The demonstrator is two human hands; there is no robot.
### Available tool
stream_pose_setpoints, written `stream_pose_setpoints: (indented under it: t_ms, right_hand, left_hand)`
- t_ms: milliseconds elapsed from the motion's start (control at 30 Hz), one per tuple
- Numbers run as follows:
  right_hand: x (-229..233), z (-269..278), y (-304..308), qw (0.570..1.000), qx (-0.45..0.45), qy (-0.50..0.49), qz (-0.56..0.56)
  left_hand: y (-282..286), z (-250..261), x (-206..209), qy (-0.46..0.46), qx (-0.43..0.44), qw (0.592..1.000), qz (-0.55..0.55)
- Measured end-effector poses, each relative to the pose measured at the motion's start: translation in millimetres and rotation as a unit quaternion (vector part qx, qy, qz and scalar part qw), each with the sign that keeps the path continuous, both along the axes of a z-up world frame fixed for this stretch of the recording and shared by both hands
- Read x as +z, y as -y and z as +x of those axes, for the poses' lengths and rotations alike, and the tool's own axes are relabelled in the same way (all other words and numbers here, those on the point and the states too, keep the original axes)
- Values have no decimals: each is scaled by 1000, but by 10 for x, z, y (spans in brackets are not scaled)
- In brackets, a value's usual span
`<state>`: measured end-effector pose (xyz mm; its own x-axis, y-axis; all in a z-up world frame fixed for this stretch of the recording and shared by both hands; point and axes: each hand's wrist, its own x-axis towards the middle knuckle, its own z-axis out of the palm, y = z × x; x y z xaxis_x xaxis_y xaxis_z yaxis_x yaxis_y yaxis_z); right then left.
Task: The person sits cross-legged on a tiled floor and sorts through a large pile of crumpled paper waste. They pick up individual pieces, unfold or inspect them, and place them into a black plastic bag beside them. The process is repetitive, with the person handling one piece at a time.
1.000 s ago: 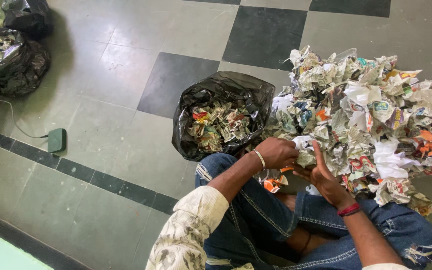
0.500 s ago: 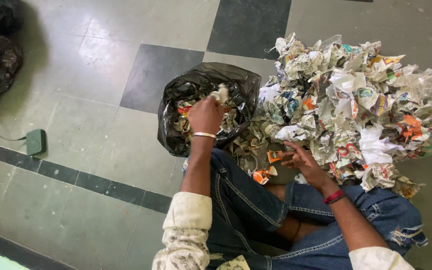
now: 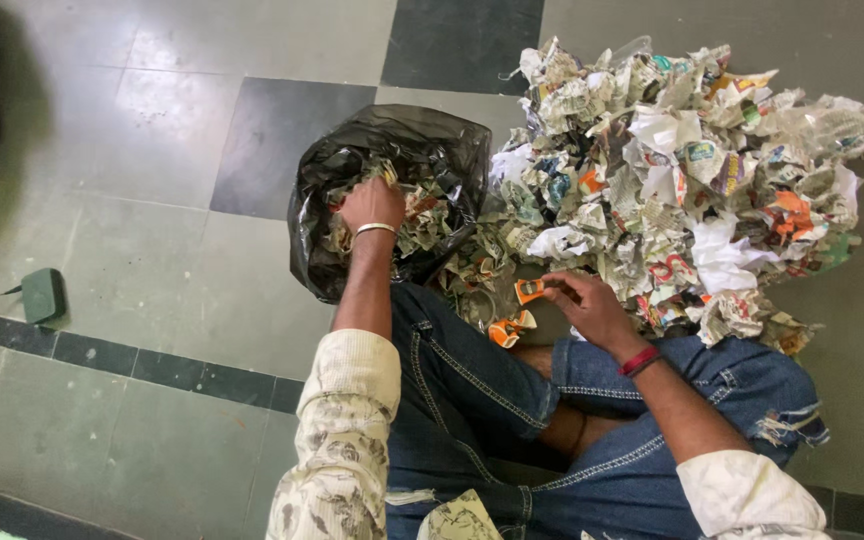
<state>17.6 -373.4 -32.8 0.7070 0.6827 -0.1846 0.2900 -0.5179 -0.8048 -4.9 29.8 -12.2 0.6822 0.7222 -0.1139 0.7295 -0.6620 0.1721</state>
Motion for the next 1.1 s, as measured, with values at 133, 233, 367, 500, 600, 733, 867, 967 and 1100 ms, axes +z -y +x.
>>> stream_pose_setpoints:
  t_ms: [133, 233, 367, 500, 600, 733, 867, 967, 1100]
  right_hand:
    - [175, -5, -19, 995, -60, 73, -16]
    - [231, 34, -1, 992, -47, 116, 19]
    - [134, 40, 11, 969, 16, 238, 58]
    - [-24, 59, 10, 990, -2, 140, -4]
    - [-82, 83, 49, 991, -25, 131, 14]
    - [-55, 91, 72, 978, -28, 185, 88]
    - [85, 56, 67, 968, -9, 196, 157]
    - [219, 12, 71, 959, 3, 196, 203]
    - [333, -14, 101, 959, 12, 147, 244]
  left_hand:
    - [109, 40, 82, 98, -22, 991, 88]
    - [96, 6, 62, 38, -52, 996, 54]
    - [76, 21, -80, -99, -79, 992, -7]
    - [103, 44, -131, -75, -91, 989, 85]
    - [194, 62, -37, -51, -87, 989, 109]
    - [520, 14, 196, 102, -277, 954, 54]
    - [1121, -21, 396, 157, -431, 888, -35]
    - [1505, -72, 441, 156, -476, 858, -110]
    - [1616, -42, 360, 168, -494, 843, -132]
